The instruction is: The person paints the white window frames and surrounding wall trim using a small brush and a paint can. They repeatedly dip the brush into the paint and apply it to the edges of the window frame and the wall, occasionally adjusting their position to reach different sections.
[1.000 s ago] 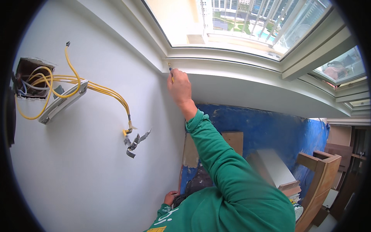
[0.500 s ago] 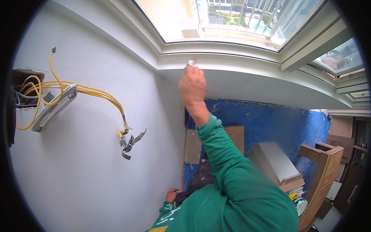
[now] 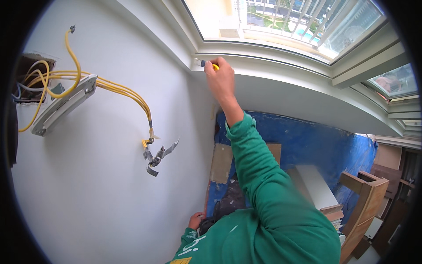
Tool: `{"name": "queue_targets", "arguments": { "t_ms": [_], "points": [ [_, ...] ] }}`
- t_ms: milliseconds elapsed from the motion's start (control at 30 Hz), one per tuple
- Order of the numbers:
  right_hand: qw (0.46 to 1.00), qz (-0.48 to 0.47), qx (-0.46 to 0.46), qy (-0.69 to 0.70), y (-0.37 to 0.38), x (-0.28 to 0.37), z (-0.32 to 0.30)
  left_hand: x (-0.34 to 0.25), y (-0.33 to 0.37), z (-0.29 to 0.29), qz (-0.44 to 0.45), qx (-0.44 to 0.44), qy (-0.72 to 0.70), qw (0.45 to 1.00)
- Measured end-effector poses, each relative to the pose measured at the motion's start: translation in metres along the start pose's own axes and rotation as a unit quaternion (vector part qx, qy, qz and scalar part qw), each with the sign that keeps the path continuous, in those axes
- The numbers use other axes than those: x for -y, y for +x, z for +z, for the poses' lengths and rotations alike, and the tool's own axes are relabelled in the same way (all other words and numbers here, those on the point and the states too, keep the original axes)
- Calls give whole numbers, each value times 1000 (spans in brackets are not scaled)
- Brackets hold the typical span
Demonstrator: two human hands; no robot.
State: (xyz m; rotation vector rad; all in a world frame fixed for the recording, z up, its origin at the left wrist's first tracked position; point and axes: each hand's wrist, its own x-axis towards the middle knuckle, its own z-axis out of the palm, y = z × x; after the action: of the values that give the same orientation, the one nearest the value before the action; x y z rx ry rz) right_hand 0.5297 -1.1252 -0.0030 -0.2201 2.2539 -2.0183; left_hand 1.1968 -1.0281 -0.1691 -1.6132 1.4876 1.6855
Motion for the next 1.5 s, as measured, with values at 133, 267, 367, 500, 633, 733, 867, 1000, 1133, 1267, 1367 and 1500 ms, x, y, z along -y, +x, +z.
{"name": "queue_targets", "arguments": {
  "t_ms": [133, 267, 367, 500, 633, 733, 867, 1000, 1133, 1267, 1367, 1500],
  "points": [
    [992, -8, 6, -129, 30, -9, 3, 11, 16, -3, -2, 16, -21, 1000],
    [989, -22, 32, -145, 31, 7, -4, 22, 14, 0, -19, 11, -63, 998],
    [989, -23, 62, -134, 40, 1, 13, 25, 14, -1, -12, 15, -55, 998],
    [985, -15, 54, -164, 38, -3, 3, 26, 13, 2, -5, 7, -45, 999],
    [978, -103, 11, -182, 31, -4, 9, 34, 17, -1, -12, 15, -27, 999],
    [981, -99, 9, -168, 21, -6, 6, 30, 22, 2, -4, 10, -13, 1000],
    [981, -79, -45, -172, 6, -19, -38, 7, 8, -4, -25, 17, -31, 999],
    [967, -73, -121, -212, -4, -15, -99, -1, 7, -8, -32, 16, -45, 998],
    [942, -84, -131, -297, -18, 10, -116, -16, 5, -8, -23, 20, -12, 999],
    [927, -132, -103, -335, -21, 8, -76, -42, 1, -3, -14, 20, 16, 1000],
    [948, -140, -83, -272, -22, 4, -23, -48, 2, 0, -8, 19, 20, 1000],
    [965, -135, -34, -223, -21, 7, 14, -52, 7, -1, -3, 40, 56, 998]
  ]
}}
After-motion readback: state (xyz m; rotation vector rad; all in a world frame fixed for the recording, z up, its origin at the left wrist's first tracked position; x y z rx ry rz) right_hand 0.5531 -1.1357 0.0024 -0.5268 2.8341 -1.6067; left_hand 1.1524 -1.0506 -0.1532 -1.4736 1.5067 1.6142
